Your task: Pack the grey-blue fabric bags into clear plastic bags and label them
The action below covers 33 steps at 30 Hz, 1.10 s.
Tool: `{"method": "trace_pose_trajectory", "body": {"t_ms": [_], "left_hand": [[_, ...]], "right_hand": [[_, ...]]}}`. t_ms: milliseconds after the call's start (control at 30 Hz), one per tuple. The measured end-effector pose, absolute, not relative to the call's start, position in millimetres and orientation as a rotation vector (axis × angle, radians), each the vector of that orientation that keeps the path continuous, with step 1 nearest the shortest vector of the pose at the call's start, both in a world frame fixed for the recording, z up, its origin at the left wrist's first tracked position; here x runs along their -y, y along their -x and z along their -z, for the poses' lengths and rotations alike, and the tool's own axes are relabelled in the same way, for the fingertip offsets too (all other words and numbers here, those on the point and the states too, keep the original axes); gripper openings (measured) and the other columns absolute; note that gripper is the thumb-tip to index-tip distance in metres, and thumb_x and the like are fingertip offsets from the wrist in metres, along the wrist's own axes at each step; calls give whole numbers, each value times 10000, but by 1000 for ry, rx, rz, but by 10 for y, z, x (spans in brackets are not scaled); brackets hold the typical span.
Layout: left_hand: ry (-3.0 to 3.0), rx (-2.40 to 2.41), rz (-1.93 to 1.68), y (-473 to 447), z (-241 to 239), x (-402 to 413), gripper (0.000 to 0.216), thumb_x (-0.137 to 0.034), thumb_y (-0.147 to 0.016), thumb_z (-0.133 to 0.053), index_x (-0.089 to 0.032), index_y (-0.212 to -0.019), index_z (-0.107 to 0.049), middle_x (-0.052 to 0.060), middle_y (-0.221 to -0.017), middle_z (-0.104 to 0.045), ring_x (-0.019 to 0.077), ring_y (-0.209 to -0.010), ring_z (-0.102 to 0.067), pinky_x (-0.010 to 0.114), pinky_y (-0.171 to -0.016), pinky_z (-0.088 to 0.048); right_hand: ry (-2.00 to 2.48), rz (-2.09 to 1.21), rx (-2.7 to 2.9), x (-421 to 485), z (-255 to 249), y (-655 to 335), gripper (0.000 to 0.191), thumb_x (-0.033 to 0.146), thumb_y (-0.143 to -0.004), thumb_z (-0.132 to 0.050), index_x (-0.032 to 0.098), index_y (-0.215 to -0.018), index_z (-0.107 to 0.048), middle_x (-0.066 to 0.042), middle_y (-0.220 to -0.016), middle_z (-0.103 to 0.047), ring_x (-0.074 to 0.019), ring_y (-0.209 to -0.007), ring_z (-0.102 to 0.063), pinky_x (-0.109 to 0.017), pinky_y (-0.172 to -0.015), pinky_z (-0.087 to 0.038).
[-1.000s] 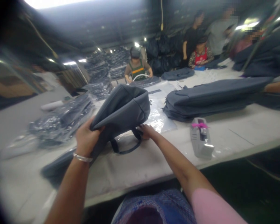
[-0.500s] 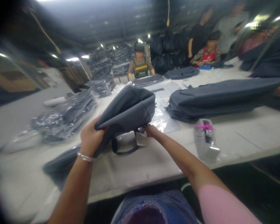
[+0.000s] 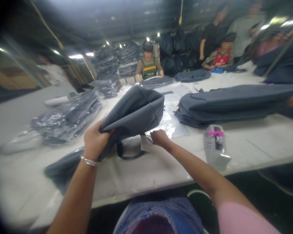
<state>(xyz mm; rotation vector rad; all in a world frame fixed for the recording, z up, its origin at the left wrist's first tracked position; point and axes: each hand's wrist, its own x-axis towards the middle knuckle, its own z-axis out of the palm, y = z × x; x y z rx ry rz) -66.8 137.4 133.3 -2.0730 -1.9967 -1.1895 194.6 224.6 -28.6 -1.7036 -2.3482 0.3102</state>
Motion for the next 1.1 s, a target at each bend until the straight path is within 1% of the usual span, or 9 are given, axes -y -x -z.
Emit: {"method": "trace_pose_trajectory", "body": {"t_ms": [167, 267, 333, 400, 467, 533, 600, 733, 1100], "left_hand": [[2074, 2023, 1166, 651, -1300, -1359, 465, -311, -771, -622, -293, -1234, -669, -33, -1101, -745, 265, -1025, -673, 315, -824, -495], [2077, 2019, 1173, 632, -1275, -1355, 504, -299, -761, -636, -300, -1264, -652, -33, -1132, -739, 268, -1061, -666, 314, -831, -495], [2072, 2012, 1174, 621, -1261, -1356, 508, -298, -758, -649, -308, -1265, -653, -32, -1120, -744, 267, -1060, -670, 310, -825, -496], [2071, 1998, 1166, 618, -1248, -1359, 501, -299, -763, -653, -315, -1263, -654, -30, -1105, -749, 263, -1055, -676, 303, -816, -495], [2069, 1987, 1158, 624, -1237, -1362, 497, -297, -769, -651, -318, -1266, -651, -29, -1111, -748, 261, -1062, -676, 298, -813, -493], [2067, 1980, 1158, 634, -1228, -1362, 499, -289, -772, -647, -319, -1270, -647, -29, -1136, -741, 261, -1080, -670, 299, -828, -491], [2066, 1980, 1167, 640, -1221, -1361, 506, -282, -768, -651, -318, -1272, -645, -29, -1153, -735, 264, -1096, -664, 303, -845, -491], [2083, 1969, 1158, 604, -1214, -1349, 503, -270, -763, -650, -320, -1264, -651, -21, -1132, -743, 269, -1081, -670, 306, -831, -493], [2163, 1985, 1102, 726, -1376, -1407, 494, -302, -747, -650, -294, -1241, -667, -19, -1076, -750, 255, -981, -682, 300, -793, -487]], "right_hand": [[1697, -443, 2236, -1953, 331, -1773, 457, 522, -967, -392, 244, -1051, -745, -90, -990, -745, -265, -948, -674, -331, -806, -469], [1645, -509, 2168, -1789, 420, -1584, 531, 562, -982, -332, 232, -1226, -669, -87, -1069, -733, -244, -990, -673, -303, -825, -478], [1642, -490, 2110, -1689, 515, -1435, 636, 596, -935, -437, 177, -1409, -506, -135, -1260, -655, -281, -1131, -617, -329, -901, -470], [1617, -375, 2069, -1609, 628, -1312, 798, 548, -859, -596, 95, -1480, -382, -208, -1388, -545, -332, -1230, -541, -377, -954, -457], [1553, -243, 2060, -1553, 728, -1258, 716, 357, -847, -647, 77, -1461, -407, -216, -1392, -537, -324, -1223, -539, -380, -953, -461], [1476, -153, 2075, -1526, 775, -1293, 509, 160, -868, -572, 138, -1375, -535, -153, -1301, -625, -270, -1124, -597, -350, -904, -478], [1417, -91, 2091, -1530, 743, -1397, 411, 78, -887, -499, 208, -1247, -650, -94, -1193, -691, -239, -1029, -625, -350, -875, -476], [1277, 80, 2118, -1647, 490, -1617, 301, 138, -939, -501, 256, -1093, -730, -58, -1123, -723, -236, -1013, -609, -401, -936, -426], [1000, 398, 2001, -2045, 60, -1592, 252, 190, -967, -510, 262, -1113, -703, -35, -1026, -736, -207, -996, -576, -379, -941, -366]]}}
